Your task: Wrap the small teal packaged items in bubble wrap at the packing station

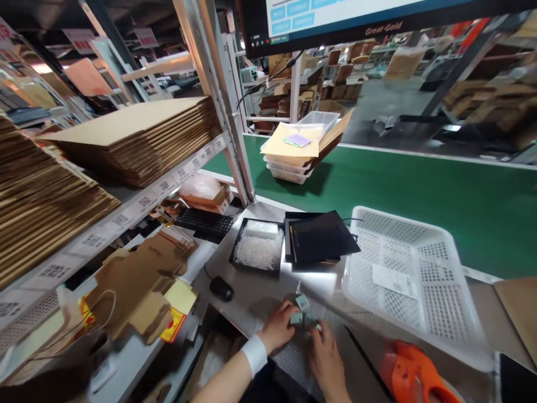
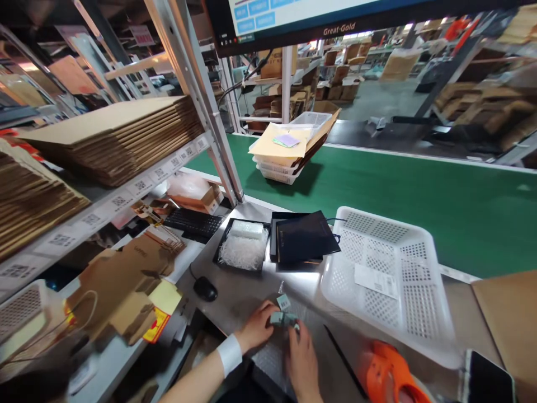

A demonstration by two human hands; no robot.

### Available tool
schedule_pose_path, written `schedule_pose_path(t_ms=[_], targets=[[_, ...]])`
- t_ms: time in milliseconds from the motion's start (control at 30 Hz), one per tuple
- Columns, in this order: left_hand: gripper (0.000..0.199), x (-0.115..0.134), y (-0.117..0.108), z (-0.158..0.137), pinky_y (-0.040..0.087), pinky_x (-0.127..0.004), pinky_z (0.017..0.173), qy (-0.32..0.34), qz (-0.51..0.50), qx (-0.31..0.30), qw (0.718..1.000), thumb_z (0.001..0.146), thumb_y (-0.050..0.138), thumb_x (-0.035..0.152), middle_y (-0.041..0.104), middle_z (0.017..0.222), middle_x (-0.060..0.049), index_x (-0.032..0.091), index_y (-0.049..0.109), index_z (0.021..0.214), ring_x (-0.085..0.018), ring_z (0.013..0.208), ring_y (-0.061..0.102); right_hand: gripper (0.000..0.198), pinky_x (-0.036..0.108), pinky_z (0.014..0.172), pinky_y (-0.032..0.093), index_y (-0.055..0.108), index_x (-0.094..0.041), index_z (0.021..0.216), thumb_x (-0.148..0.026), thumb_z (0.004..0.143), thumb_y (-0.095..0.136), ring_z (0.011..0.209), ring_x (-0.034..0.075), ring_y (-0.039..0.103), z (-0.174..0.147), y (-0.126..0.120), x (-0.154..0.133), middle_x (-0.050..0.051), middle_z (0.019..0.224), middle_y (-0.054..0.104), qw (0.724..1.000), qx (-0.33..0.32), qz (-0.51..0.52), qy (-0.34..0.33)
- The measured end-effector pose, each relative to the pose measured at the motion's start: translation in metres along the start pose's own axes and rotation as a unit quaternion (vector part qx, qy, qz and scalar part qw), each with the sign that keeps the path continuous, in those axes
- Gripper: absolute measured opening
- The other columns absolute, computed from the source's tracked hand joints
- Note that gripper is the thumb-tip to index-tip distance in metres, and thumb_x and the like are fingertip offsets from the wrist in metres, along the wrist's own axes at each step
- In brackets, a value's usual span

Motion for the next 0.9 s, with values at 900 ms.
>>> schedule_pose_path(t_ms=[900], targets=[[0.061,0.027,-0.011,-0.008,0.050,-0.033,0.113,0.005,0.043,-0.012,0.999,0.075,0.053,0.001,0.065,0.134,-0.008,0.022,0.069,0.131,-0.023,0.126,0.063,0.064,0.043,0.093,0.056,0.068,-0.024,0.133,-0.007,0.077,0.045,0.118,0.031,0.068,0.032,-0.008,-0.020,0.014,0.133,0.066,0.980,-0.181,-0.065,0.057]])
Point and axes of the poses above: each hand's wrist, its own z-axis towards the middle knuckle, its own y-axis out of the palm, x = y × z, the point moved 9 cm from there along z, towards the middle knuckle
